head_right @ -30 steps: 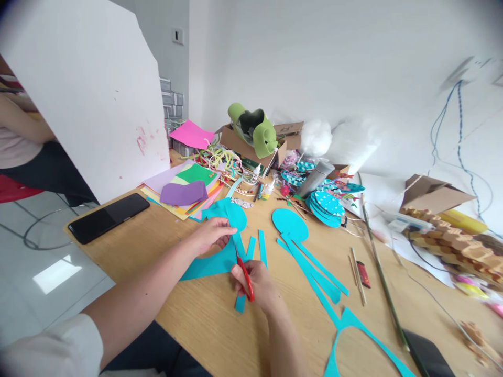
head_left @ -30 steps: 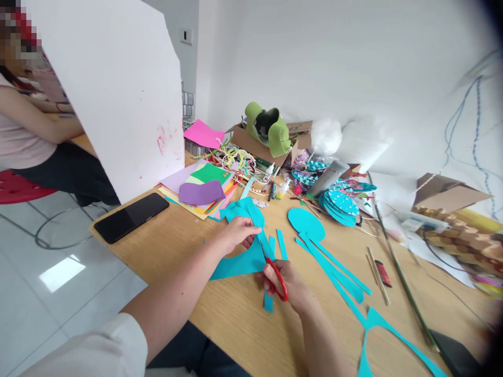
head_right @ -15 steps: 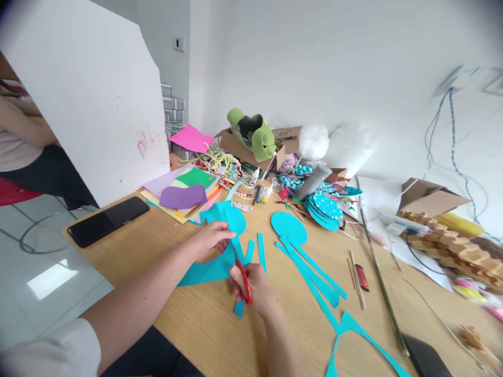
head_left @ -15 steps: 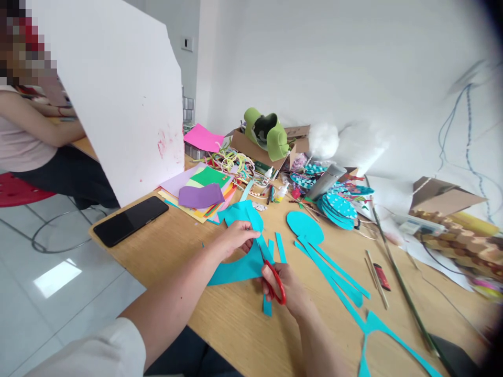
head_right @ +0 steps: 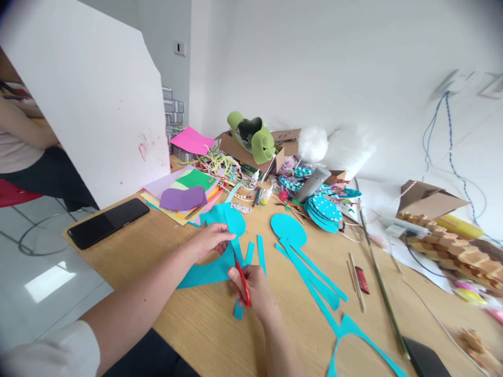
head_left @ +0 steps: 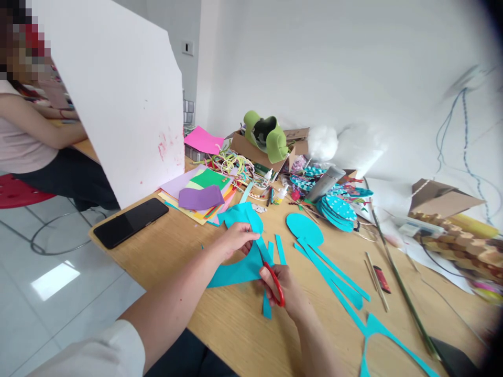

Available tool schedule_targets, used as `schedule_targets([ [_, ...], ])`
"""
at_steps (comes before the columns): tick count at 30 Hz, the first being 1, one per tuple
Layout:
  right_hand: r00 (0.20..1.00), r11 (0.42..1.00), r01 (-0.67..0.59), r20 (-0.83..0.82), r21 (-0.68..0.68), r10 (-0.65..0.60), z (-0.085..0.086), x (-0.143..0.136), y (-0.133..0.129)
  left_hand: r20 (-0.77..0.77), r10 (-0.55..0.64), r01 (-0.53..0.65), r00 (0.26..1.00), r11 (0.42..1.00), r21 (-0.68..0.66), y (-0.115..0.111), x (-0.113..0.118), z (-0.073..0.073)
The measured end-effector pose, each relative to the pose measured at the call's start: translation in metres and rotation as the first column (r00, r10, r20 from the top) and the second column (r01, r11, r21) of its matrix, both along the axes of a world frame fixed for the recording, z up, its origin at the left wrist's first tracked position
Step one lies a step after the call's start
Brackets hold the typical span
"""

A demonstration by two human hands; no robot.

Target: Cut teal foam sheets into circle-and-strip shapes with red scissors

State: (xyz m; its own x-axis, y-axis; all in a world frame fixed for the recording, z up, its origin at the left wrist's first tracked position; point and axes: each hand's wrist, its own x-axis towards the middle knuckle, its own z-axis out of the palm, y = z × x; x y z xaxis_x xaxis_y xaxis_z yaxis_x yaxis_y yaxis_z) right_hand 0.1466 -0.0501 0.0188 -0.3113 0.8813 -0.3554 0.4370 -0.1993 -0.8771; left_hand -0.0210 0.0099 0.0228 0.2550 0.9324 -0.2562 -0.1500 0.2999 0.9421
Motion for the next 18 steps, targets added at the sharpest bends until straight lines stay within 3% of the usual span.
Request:
schedule_targets([
  [11,0.999,0.998,-0.034,0.01,0.059,0.033,0.0021,-0.0027,-0.0016,-0.023,-0.017,0.017,1.0,1.0,-0.01,-0.0009,0.0011,0.0004],
  [18,1.0,1.0,0.008,-0.011,0.026,-0.008,0.0044,-0.003,-0.0031,0.011,-0.016,0.016,1.0,1.0,-0.014,-0.0005,0.0019,0.0007],
])
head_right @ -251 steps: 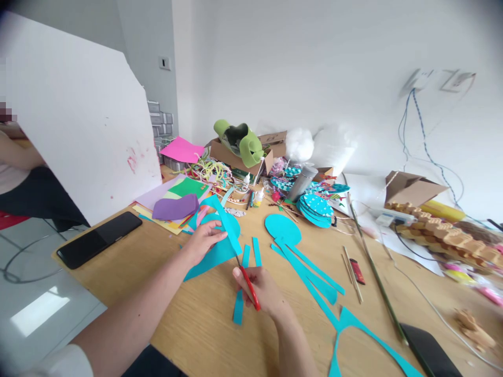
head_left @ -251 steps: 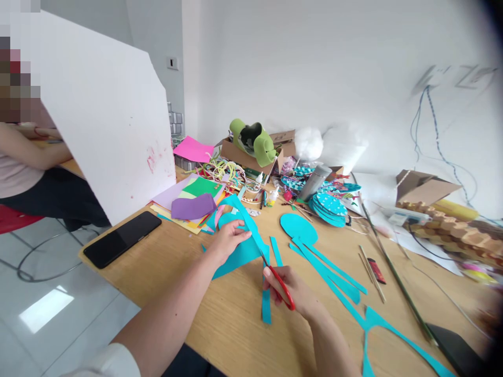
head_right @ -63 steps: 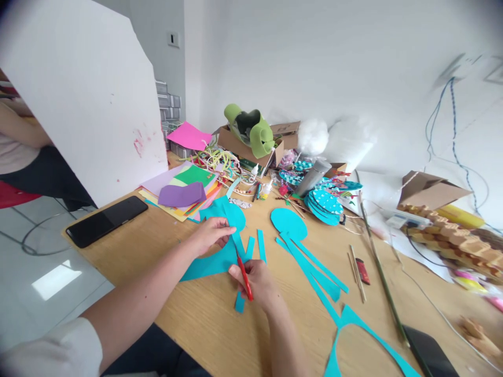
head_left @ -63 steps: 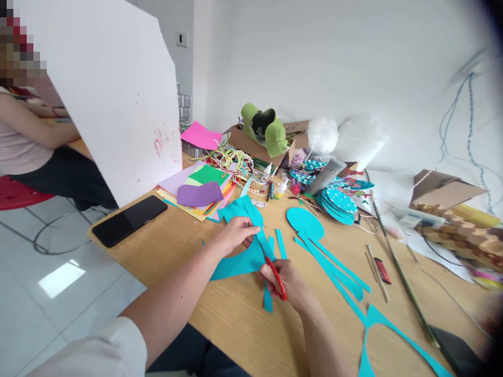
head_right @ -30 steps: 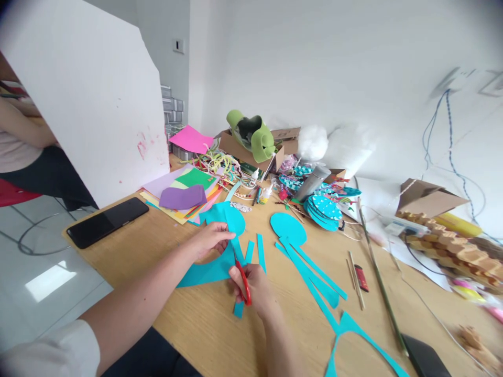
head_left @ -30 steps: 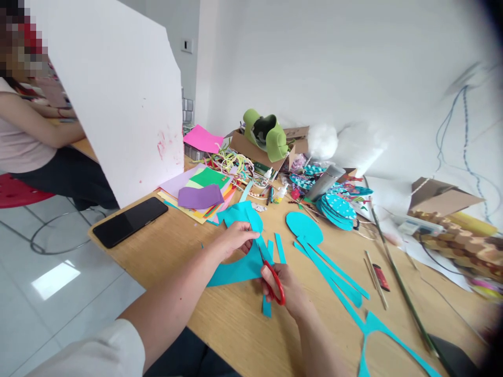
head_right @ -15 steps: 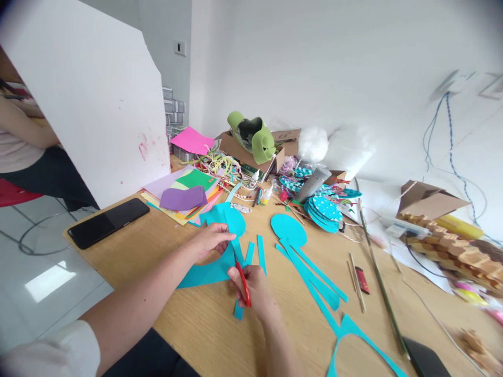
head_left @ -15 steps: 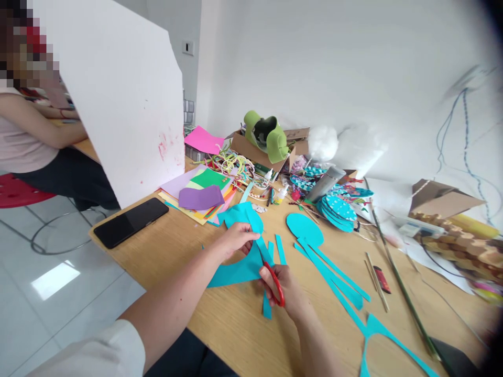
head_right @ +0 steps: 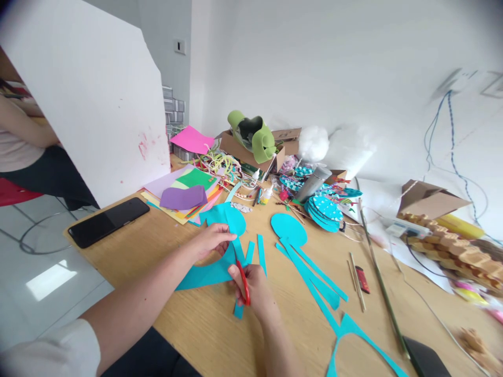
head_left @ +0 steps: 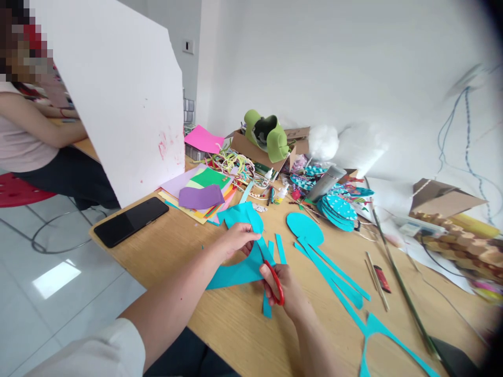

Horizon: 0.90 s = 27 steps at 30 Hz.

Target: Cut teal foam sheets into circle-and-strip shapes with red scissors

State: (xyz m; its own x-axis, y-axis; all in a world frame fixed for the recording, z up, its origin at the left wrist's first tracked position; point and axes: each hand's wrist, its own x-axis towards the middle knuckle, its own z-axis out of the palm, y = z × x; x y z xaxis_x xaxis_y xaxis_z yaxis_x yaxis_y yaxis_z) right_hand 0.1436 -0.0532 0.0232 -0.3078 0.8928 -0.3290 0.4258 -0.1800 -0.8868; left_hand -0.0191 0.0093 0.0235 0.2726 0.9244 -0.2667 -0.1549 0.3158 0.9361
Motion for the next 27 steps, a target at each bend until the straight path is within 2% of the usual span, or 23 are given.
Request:
schedule_targets([
  [5,1.0,1.0,0.015,-0.001,-0.001,-0.015,0.002,-0.001,-0.001,0.044,0.112,-0.11,0.993,0.993,-0.035,0.003,0.0,-0.001],
  [11,0.999,1.0,-0.017,0.03,0.01,0.017,0.0,0.0,0.0,0.017,0.042,-0.042,0.999,0.999,-0.02,0.002,-0.001,-0.001],
  [23,0.997,0.999,-0.035,0.064,0.028,0.033,-0.013,0.004,0.003,-0.045,0.049,-0.045,0.998,0.996,0.076,0.002,0.002,-0.011],
  [27,0.998,0.999,-0.023,0.055,0.032,0.021,-0.012,0.001,0.002,-0.06,0.032,-0.028,0.998,0.997,0.075,0.004,0.002,-0.012],
])
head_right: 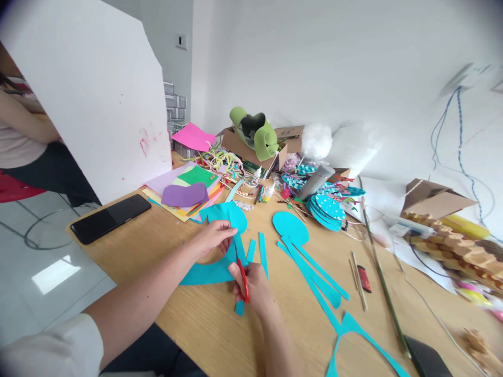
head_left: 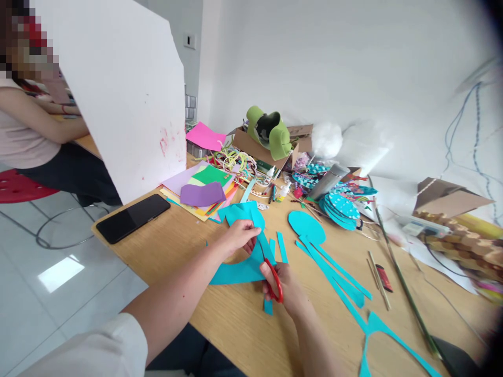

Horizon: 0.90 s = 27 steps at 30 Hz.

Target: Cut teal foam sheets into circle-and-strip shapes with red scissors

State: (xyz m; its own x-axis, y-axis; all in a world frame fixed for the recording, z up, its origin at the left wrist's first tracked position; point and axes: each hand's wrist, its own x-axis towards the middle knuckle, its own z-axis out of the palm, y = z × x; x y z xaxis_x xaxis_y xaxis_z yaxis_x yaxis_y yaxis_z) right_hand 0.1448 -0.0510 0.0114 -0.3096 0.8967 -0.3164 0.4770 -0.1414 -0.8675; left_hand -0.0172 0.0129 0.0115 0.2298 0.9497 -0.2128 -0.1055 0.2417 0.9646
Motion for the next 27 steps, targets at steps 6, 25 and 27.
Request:
schedule_targets([
  [6,1.0,1.0,0.009,0.004,-0.008,-0.009,0.0072,-0.0015,-0.002,0.011,0.01,-0.011,1.0,1.0,0.028,-0.0006,-0.0008,0.0014],
  [25,0.991,0.992,0.122,-0.05,-0.019,-0.123,0.0041,-0.0045,-0.0006,0.139,-0.146,0.146,0.979,0.989,0.016,-0.0009,-0.0008,0.0009],
  [27,0.991,0.993,0.119,-0.055,-0.013,-0.12,0.0038,-0.0046,-0.0006,0.133,-0.151,0.151,0.98,0.988,0.007,-0.0011,-0.0009,0.0007],
])
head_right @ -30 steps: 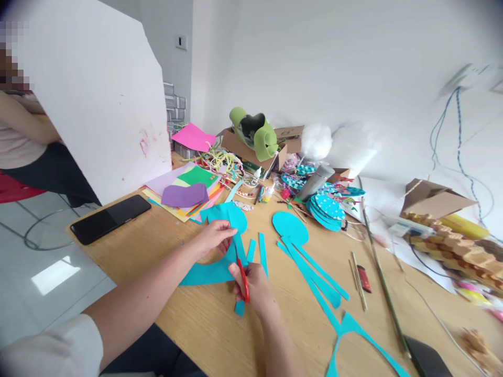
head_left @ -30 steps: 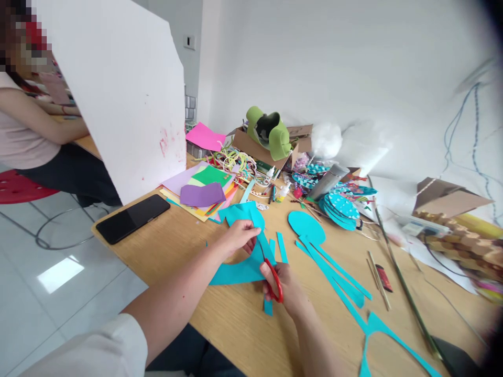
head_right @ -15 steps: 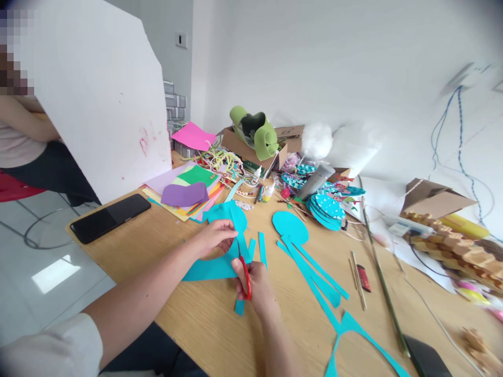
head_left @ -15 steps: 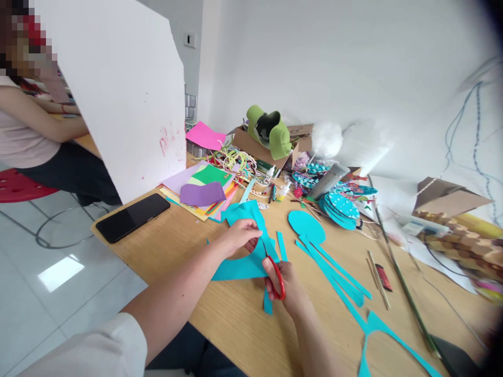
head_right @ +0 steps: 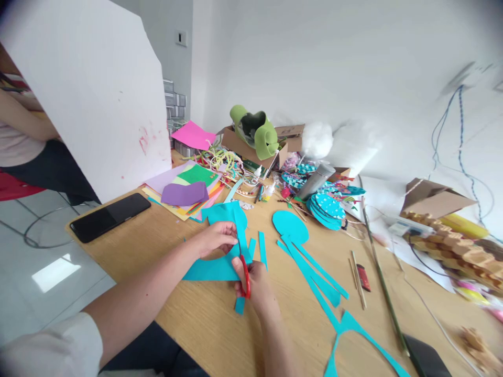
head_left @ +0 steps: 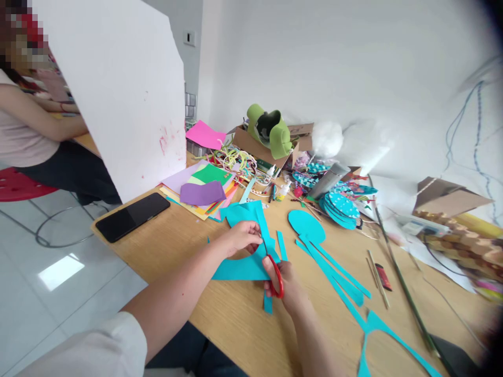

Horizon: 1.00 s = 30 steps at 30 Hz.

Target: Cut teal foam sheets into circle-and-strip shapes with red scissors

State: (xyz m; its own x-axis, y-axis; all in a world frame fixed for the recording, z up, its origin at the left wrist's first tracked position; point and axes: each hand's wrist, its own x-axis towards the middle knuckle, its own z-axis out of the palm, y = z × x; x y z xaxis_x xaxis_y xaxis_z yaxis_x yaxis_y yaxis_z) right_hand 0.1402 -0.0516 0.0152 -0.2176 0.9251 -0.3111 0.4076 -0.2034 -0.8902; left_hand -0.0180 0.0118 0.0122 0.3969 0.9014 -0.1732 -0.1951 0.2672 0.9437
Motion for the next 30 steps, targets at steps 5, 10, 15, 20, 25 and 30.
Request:
schedule_targets([
  [5,0.998,1.0,0.012,0.055,0.011,-0.012,0.0042,-0.0007,-0.0008,0.01,-0.01,0.01,1.0,1.0,0.0,0.0,-0.0005,-0.0005],
  [10,0.998,1.0,0.003,0.061,0.011,-0.004,0.0068,-0.0005,-0.0005,0.029,-0.015,0.016,0.999,1.0,-0.012,0.0013,-0.0006,-0.0021],
  [15,1.0,1.0,-0.02,0.008,0.0,0.02,0.0036,0.0003,0.0012,0.031,-0.025,0.025,0.999,1.0,-0.018,0.0016,-0.0007,-0.0027],
  [20,1.0,1.0,-0.015,-0.002,0.004,0.015,0.0019,0.0017,0.0017,0.038,-0.035,0.035,0.999,0.999,-0.015,0.0002,-0.0008,-0.0025],
  [25,0.999,0.999,-0.032,0.042,0.016,0.032,0.0019,0.0033,0.0001,0.086,0.075,-0.069,0.993,0.995,-0.069,0.0025,-0.0014,-0.0014],
  [30,0.996,0.997,-0.072,0.046,0.025,0.071,0.0018,0.0037,-0.0007,0.09,0.107,-0.1,0.99,0.991,-0.087,0.0035,-0.0014,0.0011],
])
